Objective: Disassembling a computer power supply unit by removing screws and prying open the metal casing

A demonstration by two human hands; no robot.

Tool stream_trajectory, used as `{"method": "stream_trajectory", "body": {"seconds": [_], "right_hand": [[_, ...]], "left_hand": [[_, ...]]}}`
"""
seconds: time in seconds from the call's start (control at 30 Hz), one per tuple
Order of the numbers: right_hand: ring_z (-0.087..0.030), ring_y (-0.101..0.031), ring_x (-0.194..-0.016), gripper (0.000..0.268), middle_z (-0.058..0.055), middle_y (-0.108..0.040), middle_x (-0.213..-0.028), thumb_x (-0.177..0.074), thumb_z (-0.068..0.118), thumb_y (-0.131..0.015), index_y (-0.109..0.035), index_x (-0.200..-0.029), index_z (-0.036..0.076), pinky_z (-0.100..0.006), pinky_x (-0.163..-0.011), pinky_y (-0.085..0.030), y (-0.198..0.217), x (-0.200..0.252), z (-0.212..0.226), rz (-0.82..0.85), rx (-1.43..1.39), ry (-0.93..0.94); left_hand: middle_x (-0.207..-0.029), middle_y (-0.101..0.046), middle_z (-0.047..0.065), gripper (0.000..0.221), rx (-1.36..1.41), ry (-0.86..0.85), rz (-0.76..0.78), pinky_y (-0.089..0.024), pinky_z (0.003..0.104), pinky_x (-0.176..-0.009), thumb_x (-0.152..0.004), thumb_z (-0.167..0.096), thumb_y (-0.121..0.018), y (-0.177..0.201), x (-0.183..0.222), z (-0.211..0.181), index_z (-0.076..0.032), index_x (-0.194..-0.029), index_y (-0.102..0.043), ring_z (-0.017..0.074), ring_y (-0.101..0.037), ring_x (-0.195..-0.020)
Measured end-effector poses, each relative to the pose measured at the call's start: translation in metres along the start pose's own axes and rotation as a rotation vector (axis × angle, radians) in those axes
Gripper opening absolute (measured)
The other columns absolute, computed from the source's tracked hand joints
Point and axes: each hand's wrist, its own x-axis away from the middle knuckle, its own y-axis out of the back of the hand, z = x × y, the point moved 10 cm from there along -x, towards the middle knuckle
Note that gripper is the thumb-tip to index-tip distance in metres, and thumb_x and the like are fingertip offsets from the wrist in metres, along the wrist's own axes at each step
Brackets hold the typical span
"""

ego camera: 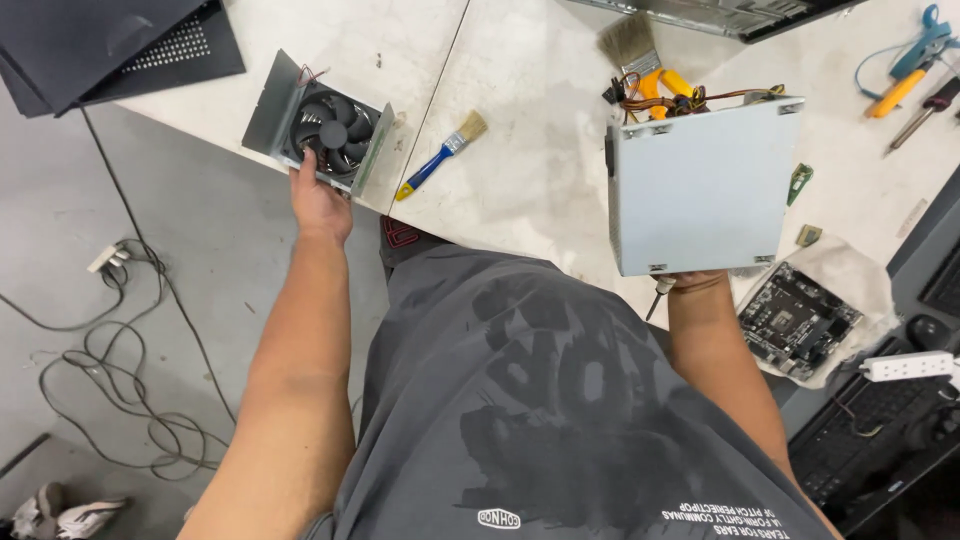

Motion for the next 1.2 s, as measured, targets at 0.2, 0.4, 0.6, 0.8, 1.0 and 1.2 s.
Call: {"method": "stream_trajectory", "body": {"seconds": [0.2, 0.4, 0.6, 0.8, 1.0, 1.2], "right_hand": [[-0.041, -0.06, -0.074, 0.077, -0.02, -0.054, -0.111, -0.065, 0.033, -0.064, -0.038, -0.133, 0.007, -0.049, -0.05, -0.053, -0.008, 0.006, 0.012, 0.008, -0.002, 0.015], [-0.043, -0.059, -0.076, 0.077, -0.021, -0.052, -0.115, -0.067, 0.029, -0.065, -0.036, -0.135, 0.007, -0.051, -0.048, -0.053, -0.015, 0.019, 0.016, 0.007, -0.024, 0.031], [-0.045, -0.058, -0.077, 0.078, -0.022, -0.05, -0.119, -0.069, 0.026, -0.067, -0.034, -0.136, 0.007, -0.053, -0.046, -0.052, -0.014, 0.049, 0.027, -0.025, -0.053, 0.097], [-0.047, -0.057, -0.079, 0.078, -0.023, -0.049, -0.122, -0.07, 0.022, -0.068, -0.032, -0.138, 0.007, -0.055, -0.045, -0.052, -0.029, 0.065, 0.041, -0.019, -0.078, 0.151], [-0.048, -0.052, -0.101, 0.082, -0.023, -0.049, -0.127, -0.068, 0.018, -0.072, -0.034, -0.14, 0.005, -0.07, -0.06, -0.045, -0.024, 0.084, 0.05, -0.045, -0.045, 0.252], [-0.036, -0.056, -0.108, 0.08, -0.02, -0.057, -0.122, -0.064, 0.013, -0.068, -0.039, -0.136, -0.005, -0.052, -0.09, -0.045, 0.023, 0.128, 0.06, -0.221, 0.059, 0.416]], "left_hand": [[-0.128, -0.052, 0.005, 0.038, -0.013, 0.018, -0.011, -0.043, 0.049, -0.096, -0.088, -0.034, -0.069, 0.006, -0.005, 0.004, -0.033, -0.119, -0.048, 0.0324, -0.053, -0.116], [-0.127, -0.053, 0.008, 0.04, -0.047, -0.011, -0.061, -0.05, 0.048, -0.09, -0.088, -0.032, -0.068, 0.027, -0.02, 0.011, -0.029, -0.122, -0.046, 0.0337, -0.057, -0.112], [-0.119, -0.057, 0.011, 0.04, -0.497, -0.097, -0.169, -0.06, 0.037, -0.075, -0.09, -0.045, -0.054, 0.033, -0.023, -0.009, -0.017, -0.117, -0.045, 0.0267, -0.064, -0.101], [-0.091, -0.059, 0.01, 0.033, -0.956, -0.114, -0.314, -0.063, 0.037, -0.045, -0.085, -0.034, -0.047, -0.027, 0.046, -0.066, -0.01, -0.106, -0.038, 0.0227, -0.066, -0.066], [-0.071, -0.063, 0.005, 0.037, -1.181, 0.023, -0.302, -0.056, 0.029, -0.046, -0.087, -0.04, -0.04, -0.019, 0.05, -0.056, -0.012, -0.11, -0.036, 0.0178, -0.058, -0.044], [-0.079, -0.051, 0.007, 0.007, -1.157, -1.076, -0.027, -0.041, 0.035, -0.069, -0.088, -0.011, -0.048, -0.145, 0.137, -0.077, -0.005, -0.087, -0.051, 0.0232, -0.05, -0.072]]}}
